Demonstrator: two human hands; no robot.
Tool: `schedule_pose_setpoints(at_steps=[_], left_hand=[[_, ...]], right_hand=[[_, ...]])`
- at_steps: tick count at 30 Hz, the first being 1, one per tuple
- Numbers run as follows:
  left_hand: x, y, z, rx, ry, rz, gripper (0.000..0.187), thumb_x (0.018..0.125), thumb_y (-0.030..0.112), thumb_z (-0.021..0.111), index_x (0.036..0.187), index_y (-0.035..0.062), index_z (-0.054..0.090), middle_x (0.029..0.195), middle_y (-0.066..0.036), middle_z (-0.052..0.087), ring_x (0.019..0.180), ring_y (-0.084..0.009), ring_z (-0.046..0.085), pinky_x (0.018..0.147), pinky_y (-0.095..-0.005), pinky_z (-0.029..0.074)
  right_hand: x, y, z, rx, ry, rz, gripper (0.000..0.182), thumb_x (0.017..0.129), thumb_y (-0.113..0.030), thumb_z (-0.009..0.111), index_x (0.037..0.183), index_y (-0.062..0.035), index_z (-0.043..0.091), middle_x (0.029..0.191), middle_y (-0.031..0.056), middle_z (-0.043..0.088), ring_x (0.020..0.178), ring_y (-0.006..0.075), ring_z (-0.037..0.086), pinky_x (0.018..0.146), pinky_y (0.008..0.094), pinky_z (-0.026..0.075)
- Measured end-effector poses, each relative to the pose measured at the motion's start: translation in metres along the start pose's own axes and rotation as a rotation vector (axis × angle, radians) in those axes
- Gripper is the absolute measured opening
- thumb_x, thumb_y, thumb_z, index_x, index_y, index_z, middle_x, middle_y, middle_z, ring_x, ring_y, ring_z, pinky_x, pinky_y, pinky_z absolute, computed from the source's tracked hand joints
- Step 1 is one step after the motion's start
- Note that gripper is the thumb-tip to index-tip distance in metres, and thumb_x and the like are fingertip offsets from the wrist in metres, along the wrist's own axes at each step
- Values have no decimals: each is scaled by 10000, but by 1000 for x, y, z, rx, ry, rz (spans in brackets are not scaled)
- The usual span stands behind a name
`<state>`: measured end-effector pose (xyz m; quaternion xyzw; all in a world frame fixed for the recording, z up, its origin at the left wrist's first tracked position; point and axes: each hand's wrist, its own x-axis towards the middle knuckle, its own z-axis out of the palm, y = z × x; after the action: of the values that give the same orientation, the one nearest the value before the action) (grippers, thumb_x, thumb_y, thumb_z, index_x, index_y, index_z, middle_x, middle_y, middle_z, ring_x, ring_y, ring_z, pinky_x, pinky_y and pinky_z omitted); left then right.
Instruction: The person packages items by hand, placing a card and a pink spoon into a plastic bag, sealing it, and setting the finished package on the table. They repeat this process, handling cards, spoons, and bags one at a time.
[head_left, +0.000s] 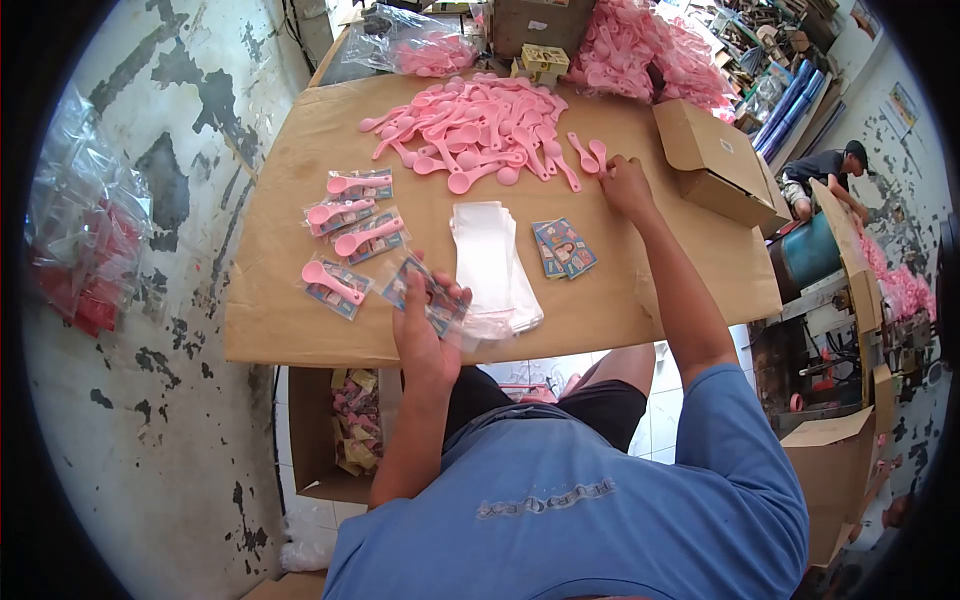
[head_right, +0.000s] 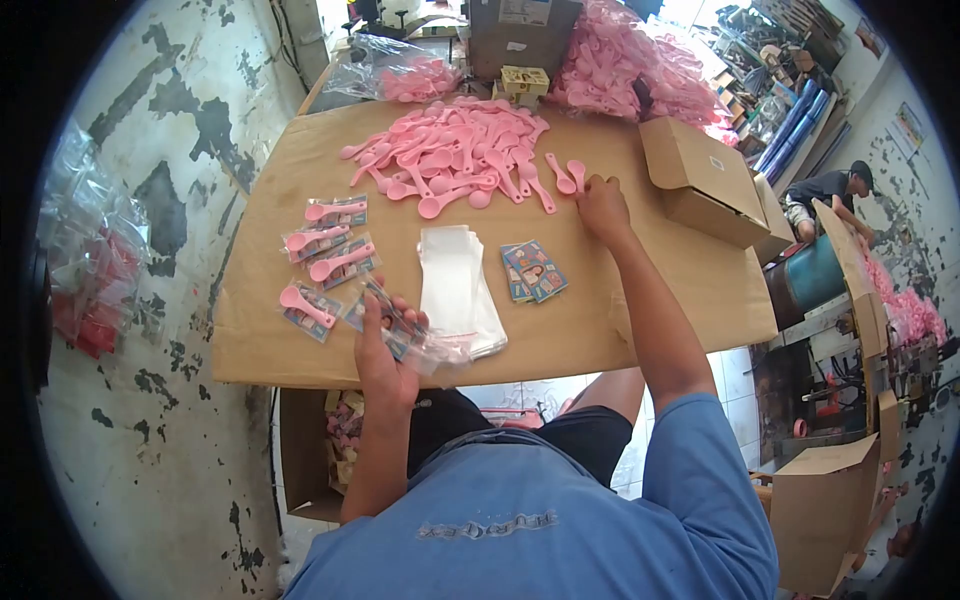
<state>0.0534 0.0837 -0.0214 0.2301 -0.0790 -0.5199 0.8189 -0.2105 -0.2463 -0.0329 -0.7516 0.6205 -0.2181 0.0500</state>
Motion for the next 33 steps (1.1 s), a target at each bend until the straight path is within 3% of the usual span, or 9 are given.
schedule_pose_setpoints(at_steps=[3, 6, 8, 10, 14, 20, 26, 29, 33], left_hand=[[0, -3, -7, 37, -44, -32, 440, 1076, 344, 612, 1421, 82, 531, 999, -41, 638, 891, -160, 627, 919, -390, 552], [10, -3, -5, 43, -53, -29, 450, 1079, 349, 605, 1426, 75, 518, 1010, -50, 640, 927, -170, 631, 960, -420, 549], [23, 0, 2, 55, -45, 19, 487, 1083, 353, 595, 1456, 62, 479, 1028, -67, 639, 974, -178, 640, 986, -445, 556], [40, 0, 15, 39, -32, 97, 493, 1079, 358, 599, 1456, 63, 479, 1032, -70, 643, 982, -183, 644, 1002, -451, 555], [55, -6, 44, 59, -55, 202, 468, 1076, 376, 601, 1424, 77, 510, 1052, -69, 653, 977, -188, 652, 1028, -457, 550], [52, -40, 60, 194, -91, 100, 517, 1076, 405, 589, 1464, 83, 474, 1073, -74, 649, 981, -183, 654, 1038, -452, 553], [39, -61, 68, 228, -164, 0, 519, 1100, 404, 535, 1496, 78, 449, 1127, -74, 634, 1004, -177, 653, 1013, -432, 566], [32, -68, 70, 145, -160, -140, 489, 1113, 360, 518, 1512, 90, 435, 1132, -70, 625, 1018, -171, 653, 994, -414, 574], [30, -74, 62, 15, -162, -284, 457, 1122, 298, 505, 1526, 103, 419, 1142, -75, 626, 1026, -178, 660, 971, -385, 586]], right_hand=[[-4, 10, 7, 36, 92, -50, 280, 929, -250, 703, 1074, -11, 695, 1156, 273, 689, 995, 437, 695, 854, 510, 554], [-22, 23, -7, 78, 98, 23, 239, 900, -177, 759, 1058, -6, 703, 935, 184, 744, 831, 319, 722, 765, 409, 565], [-54, 13, -28, 293, 149, 7, 180, 920, -145, 758, 1030, -9, 714, 790, 97, 738, 697, 210, 694, 683, 344, 554], [-102, -20, -59, 556, 42, -7, 178, 932, -161, 759, 1009, -7, 713, 804, 80, 739, 702, 140, 685, 657, 312, 540], [-193, -68, -86, 1044, -540, 136, 179, 953, -159, 772, 1062, -24, 731, 841, -15, 708, 692, 44, 609, 641, 212, 479], [-217, -95, -77, 1226, -620, 52, 234, 976, -116, 748, 1173, 7, 721, 955, 18, 730, 840, 53, 648, 767, 226, 521], [-211, -88, -72, 1522, -639, 127, 254, 975, -66, 732, 1209, 13, 670, 1017, 39, 725, 867, 83, 675, 813, 243, 551], [-215, -92, -63, 1617, -512, 168, 252, 947, -67, 758, 1162, 1, 644, 1012, 32, 711, 852, 96, 686, 804, 253, 553], [-220, -102, -40, 1351, -214, 67, 275, 909, -65, 778, 1137, -26, 629, 1078, 42, 693, 979, 126, 681, 801, 282, 554]])
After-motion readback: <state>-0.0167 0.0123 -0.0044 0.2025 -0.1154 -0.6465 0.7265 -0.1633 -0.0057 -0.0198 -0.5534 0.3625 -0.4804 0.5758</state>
